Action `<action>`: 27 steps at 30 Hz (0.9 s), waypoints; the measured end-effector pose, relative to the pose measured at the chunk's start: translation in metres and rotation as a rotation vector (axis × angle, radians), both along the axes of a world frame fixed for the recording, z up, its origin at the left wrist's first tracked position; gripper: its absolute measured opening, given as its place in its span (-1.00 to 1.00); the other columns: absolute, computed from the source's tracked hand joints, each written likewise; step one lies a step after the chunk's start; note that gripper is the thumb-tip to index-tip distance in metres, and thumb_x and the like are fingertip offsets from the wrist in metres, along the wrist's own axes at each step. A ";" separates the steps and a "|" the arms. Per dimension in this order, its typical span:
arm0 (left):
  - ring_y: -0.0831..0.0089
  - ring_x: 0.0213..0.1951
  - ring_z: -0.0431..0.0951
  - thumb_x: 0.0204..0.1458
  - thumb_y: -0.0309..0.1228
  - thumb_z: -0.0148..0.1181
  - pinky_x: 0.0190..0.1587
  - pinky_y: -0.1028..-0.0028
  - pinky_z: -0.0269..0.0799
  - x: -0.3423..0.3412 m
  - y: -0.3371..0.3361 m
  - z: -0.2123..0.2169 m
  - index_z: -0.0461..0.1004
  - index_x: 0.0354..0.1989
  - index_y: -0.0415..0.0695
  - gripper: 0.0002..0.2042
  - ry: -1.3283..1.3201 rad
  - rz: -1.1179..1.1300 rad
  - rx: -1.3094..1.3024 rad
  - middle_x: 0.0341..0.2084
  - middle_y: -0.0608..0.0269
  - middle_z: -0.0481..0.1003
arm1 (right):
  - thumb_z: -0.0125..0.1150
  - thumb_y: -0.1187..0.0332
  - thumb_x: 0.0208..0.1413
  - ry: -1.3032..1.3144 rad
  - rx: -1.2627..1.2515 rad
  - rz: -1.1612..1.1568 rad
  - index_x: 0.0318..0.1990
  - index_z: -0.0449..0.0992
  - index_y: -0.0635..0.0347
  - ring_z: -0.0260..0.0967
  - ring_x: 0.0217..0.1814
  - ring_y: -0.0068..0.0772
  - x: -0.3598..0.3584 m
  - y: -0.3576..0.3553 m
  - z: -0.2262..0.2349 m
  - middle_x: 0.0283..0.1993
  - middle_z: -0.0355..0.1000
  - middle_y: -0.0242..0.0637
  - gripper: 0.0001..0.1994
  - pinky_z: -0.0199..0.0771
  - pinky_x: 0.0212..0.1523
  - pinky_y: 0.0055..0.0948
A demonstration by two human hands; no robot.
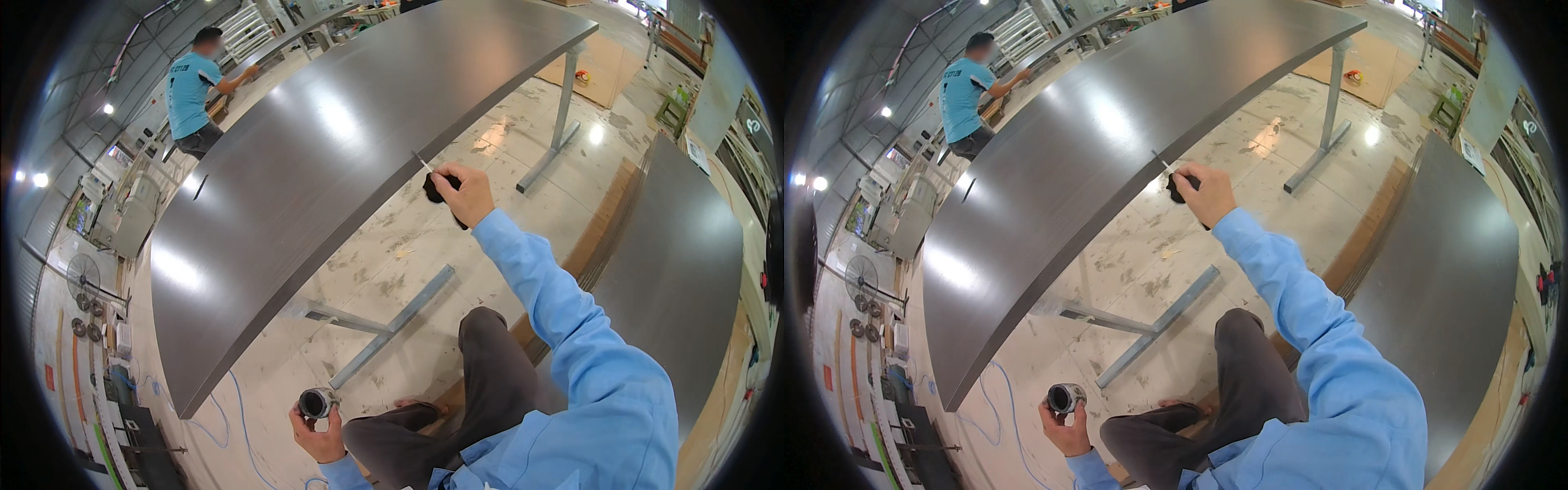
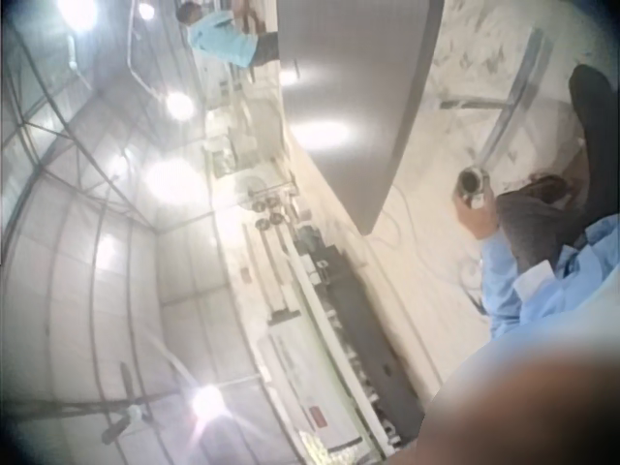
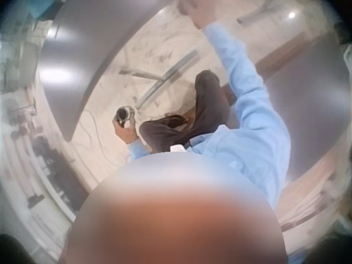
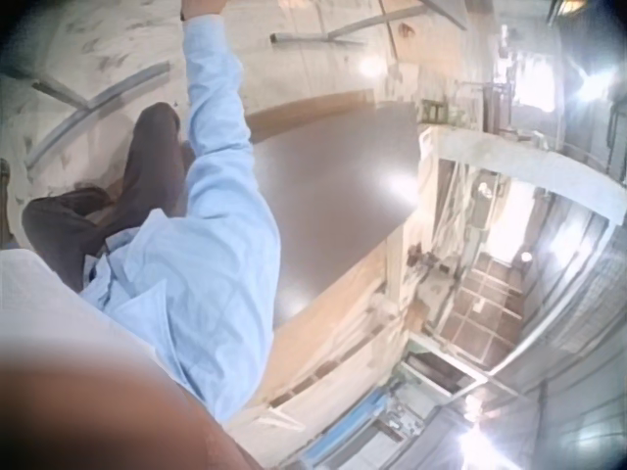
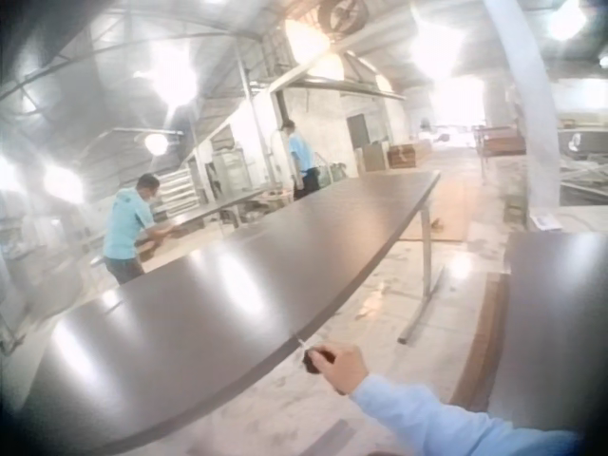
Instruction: The person mixes a dark substance in a small container using a stick, then applies it to the edges of a large metal sheet. They wipe the applied substance with a black cloth and continue applying it along the edges.
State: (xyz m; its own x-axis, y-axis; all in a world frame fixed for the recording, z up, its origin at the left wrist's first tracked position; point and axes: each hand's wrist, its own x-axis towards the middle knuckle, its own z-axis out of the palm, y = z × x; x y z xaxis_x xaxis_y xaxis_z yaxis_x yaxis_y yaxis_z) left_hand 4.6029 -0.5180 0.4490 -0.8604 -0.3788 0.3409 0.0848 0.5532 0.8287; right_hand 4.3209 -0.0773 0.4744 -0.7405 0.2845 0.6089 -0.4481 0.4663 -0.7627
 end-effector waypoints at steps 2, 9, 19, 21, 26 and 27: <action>0.28 -0.09 0.64 -0.14 -0.50 0.55 -0.02 0.33 0.63 -0.007 0.005 0.002 0.42 0.09 -0.35 -0.41 -0.028 -0.017 -0.016 -0.09 0.00 0.54 | 0.31 0.24 0.21 -0.003 -0.021 -0.213 -0.21 0.71 0.25 0.64 -0.21 -0.11 -0.009 0.014 -0.005 -0.28 0.65 0.01 -0.76 0.58 -0.13 -0.25; 0.25 -0.03 0.64 -0.14 -0.52 0.53 0.05 0.32 0.61 -0.040 0.015 -0.014 0.42 0.14 -0.31 -0.39 -0.141 -0.096 -0.039 -0.04 0.00 0.55 | 0.39 0.22 0.23 0.014 -0.339 -0.711 -0.16 0.72 0.36 0.62 -0.20 -0.35 -0.085 0.221 -0.012 -0.26 0.70 -0.14 -0.70 0.56 -0.11 -0.34; 0.07 -0.04 0.63 -0.26 -0.43 0.63 0.05 0.25 0.56 -0.100 0.060 0.058 0.52 0.06 -0.20 -0.38 -0.385 -0.596 0.127 -0.03 0.03 0.59 | 0.27 0.42 0.38 -0.389 -0.794 -0.409 0.06 0.59 0.31 0.63 -0.13 -0.36 0.080 0.230 -0.020 -0.09 0.64 -0.26 -0.80 0.70 -0.05 -0.34; 0.09 -0.03 0.63 -0.26 -0.44 0.64 0.05 0.25 0.56 -0.112 0.068 0.094 0.52 0.07 -0.20 -0.38 -0.364 -0.702 0.160 -0.02 0.05 0.60 | 0.24 0.39 0.41 -0.401 -0.629 -0.345 0.00 0.60 0.27 0.59 -0.17 -0.47 0.083 0.206 0.000 -0.12 0.62 -0.34 -0.84 0.65 -0.12 -0.41; 0.12 -0.02 0.64 -0.25 -0.43 0.64 0.05 0.27 0.58 -0.139 0.080 0.175 0.53 0.06 -0.19 -0.39 -0.382 -0.805 0.095 -0.04 0.05 0.61 | 0.18 0.34 0.46 -0.322 -0.698 -0.245 -0.03 0.58 0.20 0.53 -0.15 -0.56 0.063 0.158 0.056 -0.19 0.59 -0.43 -0.85 0.58 -0.07 -0.51; 0.12 -0.03 0.65 -0.24 -0.42 0.64 0.04 0.27 0.58 -0.147 0.081 0.191 0.53 0.07 -0.19 -0.39 -0.400 -0.807 0.088 -0.04 0.04 0.60 | 0.16 0.33 0.47 -0.340 -0.878 -0.240 -0.02 0.57 0.20 0.56 -0.12 -0.51 0.058 0.150 0.069 -0.18 0.59 -0.40 -0.85 0.61 -0.04 -0.46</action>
State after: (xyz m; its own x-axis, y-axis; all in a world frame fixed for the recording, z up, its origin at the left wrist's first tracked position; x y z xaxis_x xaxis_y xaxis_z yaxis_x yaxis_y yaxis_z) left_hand 4.4564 -0.4372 0.6397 -0.9240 0.3801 -0.0420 0.1161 0.3836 0.9162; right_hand 4.3794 0.0729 0.5433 -0.7006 0.7021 -0.1277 -0.1067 -0.2800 -0.9540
